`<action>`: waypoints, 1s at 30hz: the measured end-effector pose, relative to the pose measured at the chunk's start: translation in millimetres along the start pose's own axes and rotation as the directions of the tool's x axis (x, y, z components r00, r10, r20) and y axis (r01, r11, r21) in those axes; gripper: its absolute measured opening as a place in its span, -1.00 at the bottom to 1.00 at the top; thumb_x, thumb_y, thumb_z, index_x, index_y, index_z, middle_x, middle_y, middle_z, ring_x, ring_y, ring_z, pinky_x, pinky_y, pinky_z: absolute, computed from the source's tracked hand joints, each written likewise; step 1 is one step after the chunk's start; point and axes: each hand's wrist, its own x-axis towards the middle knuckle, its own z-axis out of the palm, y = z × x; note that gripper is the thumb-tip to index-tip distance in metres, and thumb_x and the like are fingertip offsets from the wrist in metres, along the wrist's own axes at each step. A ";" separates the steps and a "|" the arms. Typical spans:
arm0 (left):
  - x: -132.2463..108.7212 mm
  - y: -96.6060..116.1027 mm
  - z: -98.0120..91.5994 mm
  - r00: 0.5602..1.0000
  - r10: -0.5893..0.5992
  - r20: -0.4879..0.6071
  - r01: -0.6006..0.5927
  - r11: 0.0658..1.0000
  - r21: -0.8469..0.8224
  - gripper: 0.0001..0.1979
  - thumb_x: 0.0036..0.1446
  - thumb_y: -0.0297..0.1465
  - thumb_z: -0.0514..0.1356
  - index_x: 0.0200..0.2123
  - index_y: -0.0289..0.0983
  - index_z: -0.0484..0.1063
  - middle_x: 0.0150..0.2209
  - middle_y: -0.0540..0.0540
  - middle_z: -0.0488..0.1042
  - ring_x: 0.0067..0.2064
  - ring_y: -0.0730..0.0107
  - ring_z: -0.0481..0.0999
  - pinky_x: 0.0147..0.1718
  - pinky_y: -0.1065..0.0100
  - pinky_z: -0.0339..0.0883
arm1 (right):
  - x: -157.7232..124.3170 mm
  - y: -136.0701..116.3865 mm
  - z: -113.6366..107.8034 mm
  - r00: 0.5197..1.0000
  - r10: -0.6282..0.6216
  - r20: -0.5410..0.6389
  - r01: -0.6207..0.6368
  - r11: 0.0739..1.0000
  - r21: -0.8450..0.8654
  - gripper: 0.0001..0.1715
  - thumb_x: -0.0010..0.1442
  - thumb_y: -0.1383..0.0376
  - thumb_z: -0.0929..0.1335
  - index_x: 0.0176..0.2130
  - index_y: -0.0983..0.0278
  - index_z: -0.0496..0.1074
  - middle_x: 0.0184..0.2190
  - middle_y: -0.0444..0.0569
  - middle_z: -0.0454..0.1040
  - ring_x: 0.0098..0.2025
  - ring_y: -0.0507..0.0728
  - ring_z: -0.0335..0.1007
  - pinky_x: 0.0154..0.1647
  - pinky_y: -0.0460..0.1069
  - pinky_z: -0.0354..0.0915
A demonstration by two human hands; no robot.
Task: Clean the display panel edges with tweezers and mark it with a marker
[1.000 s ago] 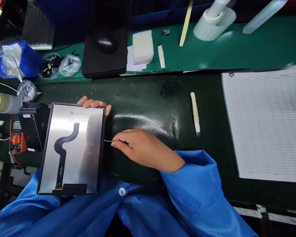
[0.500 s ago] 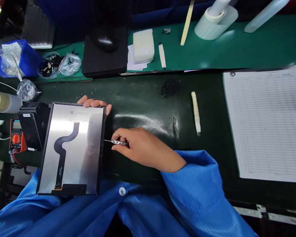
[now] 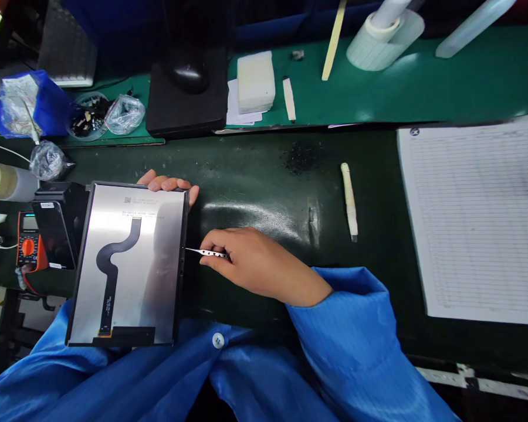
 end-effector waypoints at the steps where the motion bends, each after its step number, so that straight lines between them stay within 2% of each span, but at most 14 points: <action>1: 1.0 0.0 -0.4 1.000 0.008 -0.008 -0.008 1.000 0.012 -0.59 0.39 -0.28 -0.08 -0.55 -0.19 0.15 -0.52 0.02 0.30 -0.29 0.43 0.47 0.06 0.19 0.41 | -0.1 0.7 0.1 1.000 -0.028 -0.007 0.028 0.999 -0.021 -0.77 0.33 0.15 0.31 -0.16 0.17 0.52 -0.33 -0.14 0.56 -0.31 0.08 0.47 -0.27 0.00 0.29; 4: 3.3 0.1 -1.5 0.997 0.052 -0.053 -0.046 0.994 0.098 -0.57 0.39 -0.29 -0.12 -0.57 -0.20 0.14 -0.54 0.00 0.27 -0.31 0.40 0.46 0.04 0.13 0.44 | -1.0 1.8 0.2 0.997 -0.071 -0.024 0.070 0.996 -0.063 -0.70 0.38 0.15 0.25 -0.15 0.17 0.54 -0.27 -0.10 0.56 -0.26 0.09 0.47 -0.24 0.02 0.29; 9: 1.8 -0.7 -0.2 0.994 0.073 -0.083 -0.060 0.988 0.144 -0.59 0.37 -0.30 -0.08 -0.57 -0.21 0.17 -0.52 -0.02 0.27 -0.26 0.37 0.48 0.09 0.11 0.40 | -2.0 0.0 0.2 0.999 0.041 -0.010 -0.041 0.998 0.038 -0.76 0.31 0.13 0.34 -0.08 0.14 0.50 -0.37 -0.19 0.57 -0.37 0.05 0.47 -0.35 -0.02 0.28; 11: 1.1 -0.7 0.0 0.993 0.073 -0.089 -0.059 0.986 0.155 -0.59 0.37 -0.30 -0.08 -0.57 -0.20 0.17 -0.52 -0.02 0.26 -0.25 0.35 0.48 0.11 0.11 0.39 | -1.5 -0.3 0.2 0.999 0.040 -0.021 -0.039 0.999 0.037 -0.80 0.29 0.15 0.36 -0.12 0.15 0.50 -0.40 -0.20 0.55 -0.38 0.05 0.47 -0.34 -0.02 0.28; 16: 0.2 -0.3 -0.1 0.999 0.022 -0.041 -0.020 0.998 0.061 -0.60 0.38 -0.28 -0.08 -0.55 -0.20 0.17 -0.51 0.00 0.29 -0.26 0.38 0.47 0.14 0.14 0.34 | -0.2 -0.7 0.1 0.997 -0.064 -0.040 0.061 0.996 -0.067 -0.74 0.38 0.19 0.27 -0.16 0.18 0.53 -0.28 -0.14 0.57 -0.25 0.08 0.47 -0.22 0.00 0.28; 18: -0.9 -0.2 0.8 0.999 0.006 -0.042 -0.006 1.000 0.009 -0.61 0.38 -0.29 -0.07 -0.54 -0.20 0.16 -0.51 0.01 0.30 -0.27 0.39 0.47 0.15 0.14 0.32 | -0.5 -1.0 0.4 0.999 -0.041 -0.027 0.040 0.999 -0.036 -0.74 0.38 0.19 0.26 -0.15 0.18 0.53 -0.31 -0.17 0.58 -0.28 0.06 0.48 -0.25 -0.01 0.28; 22: -1.7 -0.4 1.2 0.998 -0.027 -0.050 0.025 0.999 -0.041 -0.65 0.36 -0.28 -0.01 -0.52 -0.19 0.15 -0.49 0.02 0.34 -0.24 0.39 0.46 0.13 0.17 0.32 | -1.3 -0.2 1.2 0.999 0.046 -0.024 -0.045 0.998 0.041 -0.80 0.28 0.16 0.38 -0.12 0.17 0.50 -0.39 -0.21 0.56 -0.37 0.04 0.46 -0.35 -0.04 0.27; 24: -0.8 -0.7 0.2 0.999 -0.026 -0.042 0.024 0.998 -0.050 -0.64 0.35 -0.27 -0.02 -0.52 -0.19 0.14 -0.50 0.02 0.33 -0.25 0.38 0.46 0.09 0.17 0.36 | -1.3 0.9 1.3 0.999 0.013 -0.040 -0.013 1.000 -0.001 -0.84 0.28 0.18 0.38 -0.18 0.18 0.51 -0.37 -0.18 0.56 -0.33 0.05 0.47 -0.30 -0.03 0.28; 27: 0.4 -1.4 -0.2 0.999 -0.018 -0.041 0.017 0.999 -0.028 -0.63 0.36 -0.27 -0.06 -0.53 -0.19 0.14 -0.52 0.03 0.32 -0.28 0.37 0.46 0.06 0.17 0.39 | -1.2 1.6 1.0 0.997 -0.057 -0.045 0.054 0.996 -0.068 -0.76 0.36 0.19 0.29 -0.18 0.19 0.53 -0.30 -0.14 0.56 -0.26 0.08 0.47 -0.23 0.00 0.28; 30: 0.0 -2.2 2.5 0.997 0.019 -0.072 -0.016 0.999 0.045 -0.60 0.37 -0.27 -0.09 -0.55 -0.19 0.14 -0.52 0.02 0.29 -0.30 0.38 0.45 0.08 0.18 0.38 | -1.3 0.6 0.9 0.999 -0.038 -0.028 0.037 0.998 -0.042 -0.73 0.38 0.17 0.27 -0.16 0.16 0.53 -0.31 -0.16 0.58 -0.28 0.07 0.48 -0.26 0.00 0.28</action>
